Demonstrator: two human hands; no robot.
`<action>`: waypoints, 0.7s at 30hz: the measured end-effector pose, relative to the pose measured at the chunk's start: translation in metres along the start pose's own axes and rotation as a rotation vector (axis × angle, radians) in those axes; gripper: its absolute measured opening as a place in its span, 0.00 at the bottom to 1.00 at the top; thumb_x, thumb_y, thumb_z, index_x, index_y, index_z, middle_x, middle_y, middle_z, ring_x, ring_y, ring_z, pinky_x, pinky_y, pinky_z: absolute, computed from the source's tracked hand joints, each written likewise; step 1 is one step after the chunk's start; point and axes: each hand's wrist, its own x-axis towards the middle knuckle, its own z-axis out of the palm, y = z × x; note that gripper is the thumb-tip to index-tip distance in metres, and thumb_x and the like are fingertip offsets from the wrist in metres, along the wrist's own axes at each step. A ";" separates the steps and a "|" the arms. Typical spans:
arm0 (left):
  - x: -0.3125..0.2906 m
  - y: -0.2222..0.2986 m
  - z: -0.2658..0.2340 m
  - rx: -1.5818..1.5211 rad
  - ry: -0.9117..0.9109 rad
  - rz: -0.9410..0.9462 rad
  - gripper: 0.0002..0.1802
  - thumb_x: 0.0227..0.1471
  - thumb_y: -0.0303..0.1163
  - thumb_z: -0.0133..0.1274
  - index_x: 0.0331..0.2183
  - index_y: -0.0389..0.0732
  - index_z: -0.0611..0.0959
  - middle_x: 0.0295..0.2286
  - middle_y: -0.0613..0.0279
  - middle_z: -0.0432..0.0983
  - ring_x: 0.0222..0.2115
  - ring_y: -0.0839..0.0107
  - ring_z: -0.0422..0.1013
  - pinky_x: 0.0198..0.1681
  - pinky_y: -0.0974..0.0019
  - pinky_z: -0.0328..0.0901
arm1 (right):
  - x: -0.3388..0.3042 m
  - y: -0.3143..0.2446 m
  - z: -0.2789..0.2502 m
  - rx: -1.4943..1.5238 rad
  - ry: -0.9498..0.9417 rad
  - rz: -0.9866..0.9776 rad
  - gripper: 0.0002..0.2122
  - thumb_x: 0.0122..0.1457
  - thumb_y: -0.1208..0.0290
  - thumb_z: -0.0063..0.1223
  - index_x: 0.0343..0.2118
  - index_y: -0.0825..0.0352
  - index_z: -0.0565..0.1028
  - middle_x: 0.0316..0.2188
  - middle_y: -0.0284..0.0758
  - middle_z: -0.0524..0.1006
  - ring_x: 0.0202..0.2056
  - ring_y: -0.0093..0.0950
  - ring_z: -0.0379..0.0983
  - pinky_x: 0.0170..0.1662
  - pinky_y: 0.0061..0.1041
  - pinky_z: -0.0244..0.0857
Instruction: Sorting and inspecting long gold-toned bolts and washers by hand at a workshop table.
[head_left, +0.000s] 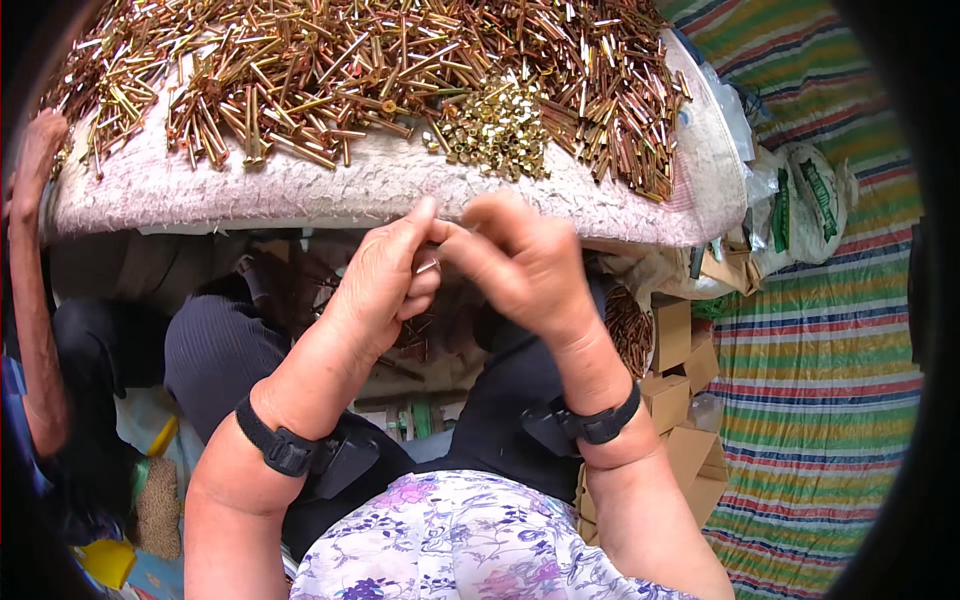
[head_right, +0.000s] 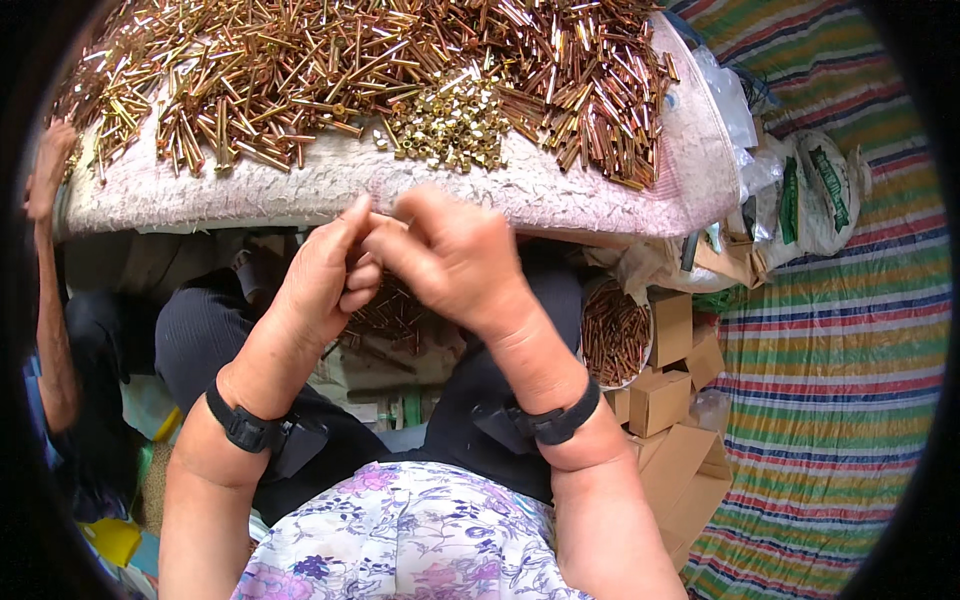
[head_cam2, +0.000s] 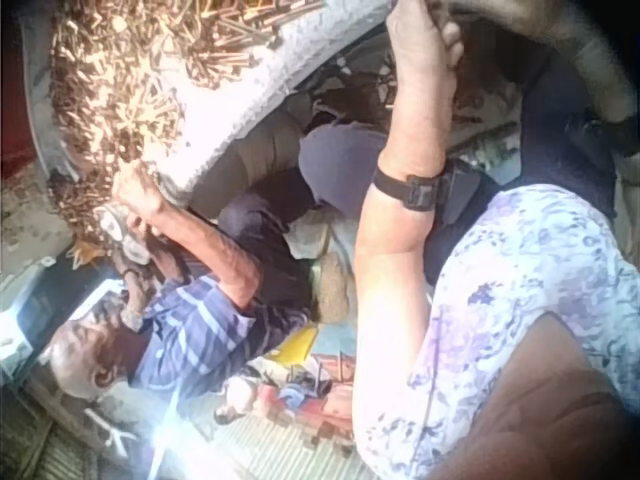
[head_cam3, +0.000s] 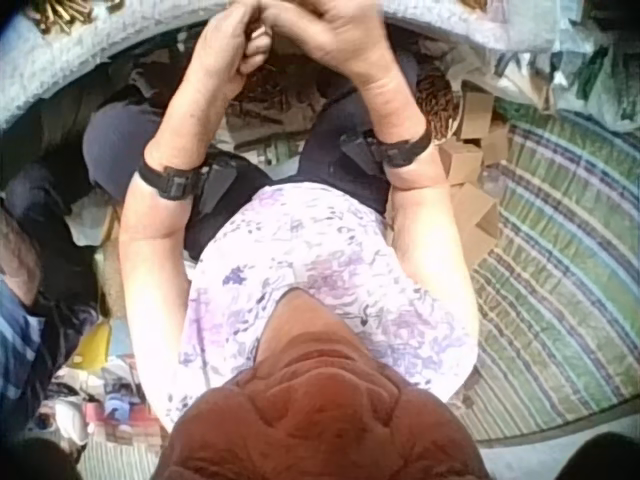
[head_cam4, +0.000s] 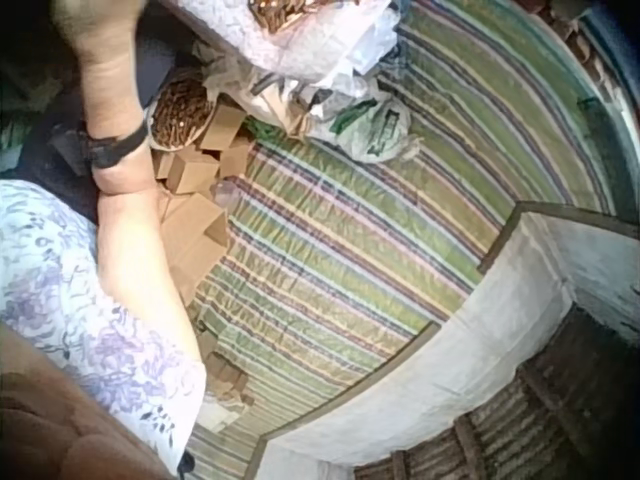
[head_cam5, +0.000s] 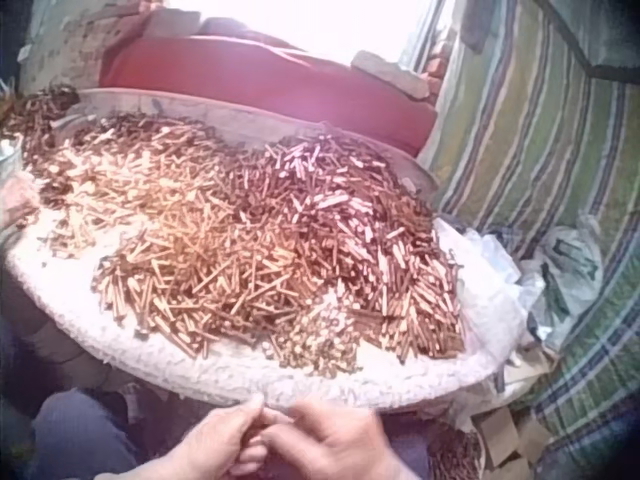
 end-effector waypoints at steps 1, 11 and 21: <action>-0.002 0.001 -0.004 0.097 -0.032 0.063 0.20 0.55 0.45 0.45 0.26 0.36 0.77 0.10 0.79 0.50 0.09 0.86 0.43 0.11 0.78 0.38 | 0.006 0.010 -0.006 0.009 0.164 -0.018 0.10 0.48 0.67 0.58 0.27 0.67 0.74 0.23 0.39 0.75 0.24 0.32 0.74 0.28 0.26 0.67; 0.009 0.002 0.000 0.078 -0.120 0.037 0.15 0.54 0.38 0.48 0.24 0.36 0.77 0.09 0.79 0.51 0.08 0.87 0.43 0.11 0.78 0.37 | 0.058 0.079 -0.002 -0.716 0.053 -0.209 0.31 0.54 0.48 0.44 0.55 0.65 0.61 0.60 0.38 0.54 0.61 0.35 0.46 0.61 0.43 0.40; 0.009 -0.002 0.005 0.049 -0.082 0.051 0.12 0.52 0.34 0.49 0.25 0.35 0.78 0.10 0.77 0.55 0.10 0.86 0.47 0.12 0.79 0.41 | 0.010 0.086 -0.025 -0.772 0.009 -0.147 0.30 0.56 0.47 0.41 0.57 0.63 0.59 0.60 0.35 0.56 0.61 0.35 0.48 0.60 0.43 0.40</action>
